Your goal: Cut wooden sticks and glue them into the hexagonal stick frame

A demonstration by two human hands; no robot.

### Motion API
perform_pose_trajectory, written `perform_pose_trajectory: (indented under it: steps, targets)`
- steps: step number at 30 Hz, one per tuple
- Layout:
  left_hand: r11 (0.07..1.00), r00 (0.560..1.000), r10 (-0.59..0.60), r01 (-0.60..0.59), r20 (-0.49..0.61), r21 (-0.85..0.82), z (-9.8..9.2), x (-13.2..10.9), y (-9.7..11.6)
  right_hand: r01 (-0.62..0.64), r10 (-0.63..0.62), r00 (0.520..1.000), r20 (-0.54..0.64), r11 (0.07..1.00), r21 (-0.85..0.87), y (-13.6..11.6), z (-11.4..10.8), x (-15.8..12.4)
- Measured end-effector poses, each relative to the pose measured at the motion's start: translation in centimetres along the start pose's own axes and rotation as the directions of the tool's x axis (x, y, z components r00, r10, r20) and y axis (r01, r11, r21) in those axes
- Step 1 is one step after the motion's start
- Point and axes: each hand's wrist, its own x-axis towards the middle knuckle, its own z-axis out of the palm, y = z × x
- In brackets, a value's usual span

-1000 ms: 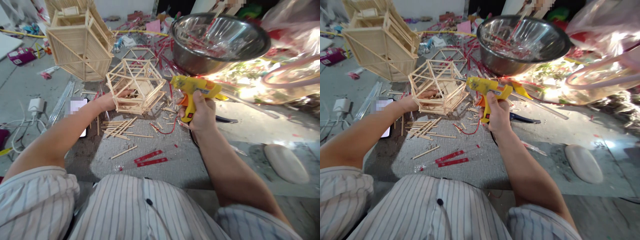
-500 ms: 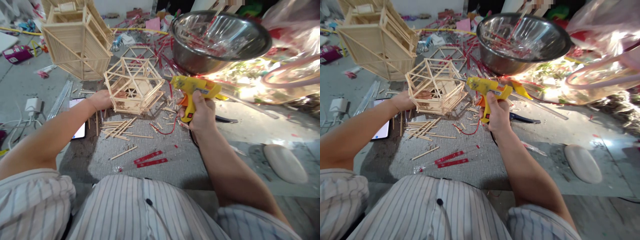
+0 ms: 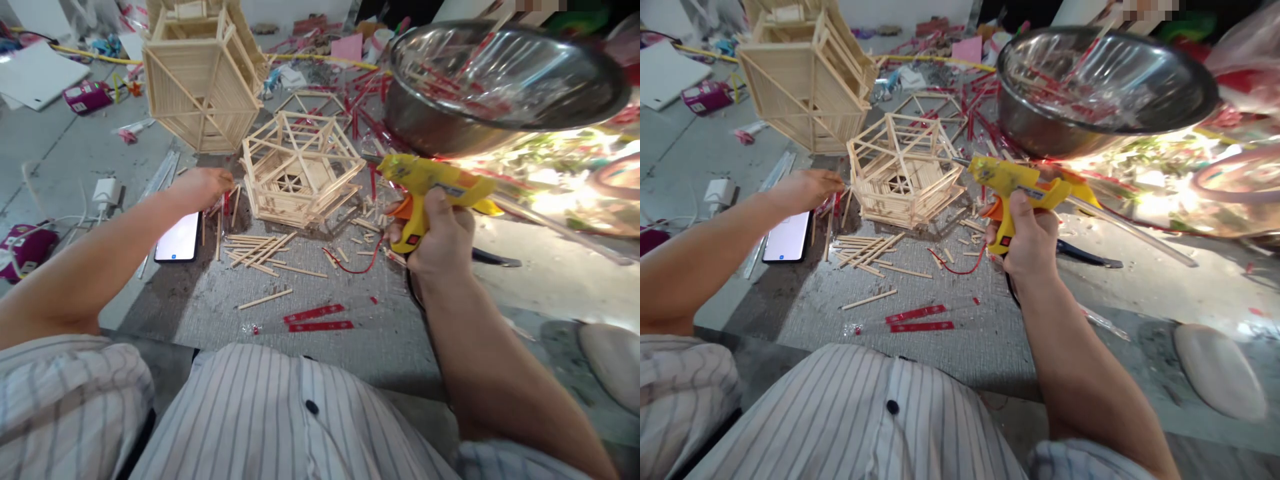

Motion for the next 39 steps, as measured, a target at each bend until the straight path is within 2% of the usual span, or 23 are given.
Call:
perform_pose_trajectory:
  steps: [1,3,5,8,11,13,15,17,18,20,22,23,25,27,29,32,35,37,39]
  targets:
    - [1.0,1.0,0.019,-0.02,0.023,0.007,-0.5,-0.6,-0.1,0.005,-0.005,1.0,-0.007,1.0,0.005,0.0,0.0,0.0]
    - [1.0,1.0,0.002,-0.002,0.003,-0.003,-1.5,-1.8,-0.3,0.005,-0.004,1.0,-0.009,1.0,0.007,0.0,0.1,-0.1]
    - [0.996,0.991,-0.084,0.079,-0.104,-0.048,-2.7,-3.1,-0.4,0.0,0.0,1.0,-0.004,1.0,0.006,0.0,0.2,-0.1]
    - [0.968,0.944,-0.242,0.218,-0.223,-0.128,-4.2,-5.0,-0.2,-0.002,0.002,1.0,-0.009,1.0,-0.015,0.1,0.3,-0.1]
    - [0.943,0.926,-0.333,0.323,-0.177,-0.087,-4.7,-6.6,1.5,-0.003,0.002,0.999,-0.034,0.999,-0.033,0.3,0.3,-0.1]
    - [0.964,0.958,-0.264,0.26,-0.113,-0.054,-4.0,-7.6,4.0,-0.001,0.0,0.999,-0.04,0.999,-0.038,0.4,0.3,-0.1]
    - [0.991,0.996,-0.09,0.089,-0.007,-0.098,-2.8,-8.4,7.1,-0.004,0.002,0.999,-0.038,0.999,-0.043,0.5,0.3,-0.1]
    - [0.993,0.992,0.067,-0.056,0.104,-0.104,-1.5,-9.0,10.0,-0.013,0.012,0.999,-0.031,0.999,-0.047,0.5,0.4,-0.2]
    - [0.993,0.99,0.093,-0.084,0.108,-0.084,-1.1,-9.2,11.0,-0.021,0.019,0.999,-0.029,0.999,-0.048,0.5,0.4,-0.2]
    - [0.999,0.998,0.042,-0.041,0.053,-0.024,-0.7,-9.4,11.7,-0.027,0.026,0.999,-0.033,0.999,-0.046,0.5,0.4,-0.3]
    - [0.995,0.994,-0.099,0.1,-0.038,0.023,-0.8,-9.4,10.7,-0.028,0.027,0.999,-0.031,0.999,-0.045,0.4,0.4,-0.3]
    - [0.981,0.979,-0.187,0.19,-0.079,0.032,-0.9,-9.4,9.8,-0.028,0.026,0.999,-0.029,0.999,-0.043,0.4,0.4,-0.3]
    - [0.934,0.929,-0.35,0.355,-0.122,0.026,-1.2,-9.5,7.3,-0.024,0.023,0.999,-0.026,0.999,-0.041,0.4,0.3,-0.3]
    - [0.887,0.881,-0.459,0.462,-0.114,-0.003,-1.0,-9.7,5.0,-0.02,0.019,0.999,-0.026,0.999,-0.041,0.5,0.3,-0.2]
    - [0.87,0.865,-0.493,0.493,-0.096,-0.029,-0.5,-9.9,3.3,-0.024,0.023,0.999,-0.023,0.999,-0.04,0.5,0.4,-0.2]
    - [0.866,0.864,-0.499,0.498,-0.069,-0.04,0.5,-10.0,2.3,-0.032,0.031,0.999,-0.028,0.999,-0.034,0.5,0.5,-0.2]
    - [0.862,0.864,-0.504,0.503,-0.008,-0.057,0.9,-9.8,2.3,-0.018,0.017,0.999,-0.041,1.0,-0.023,0.5,0.4,-0.1]
    - [0.858,0.861,-0.509,0.509,0.025,-0.067,0.5,-9.6,2.5,-0.015,0.014,0.999,-0.029,1.0,-0.022,0.4,0.3,-0.1]
    - [0.854,0.857,-0.515,0.515,0.012,-0.069,-0.2,-9.5,2.8,-0.014,0.013,1.0,-0.017,0.999,-0.029,0.4,0.2,-0.1]
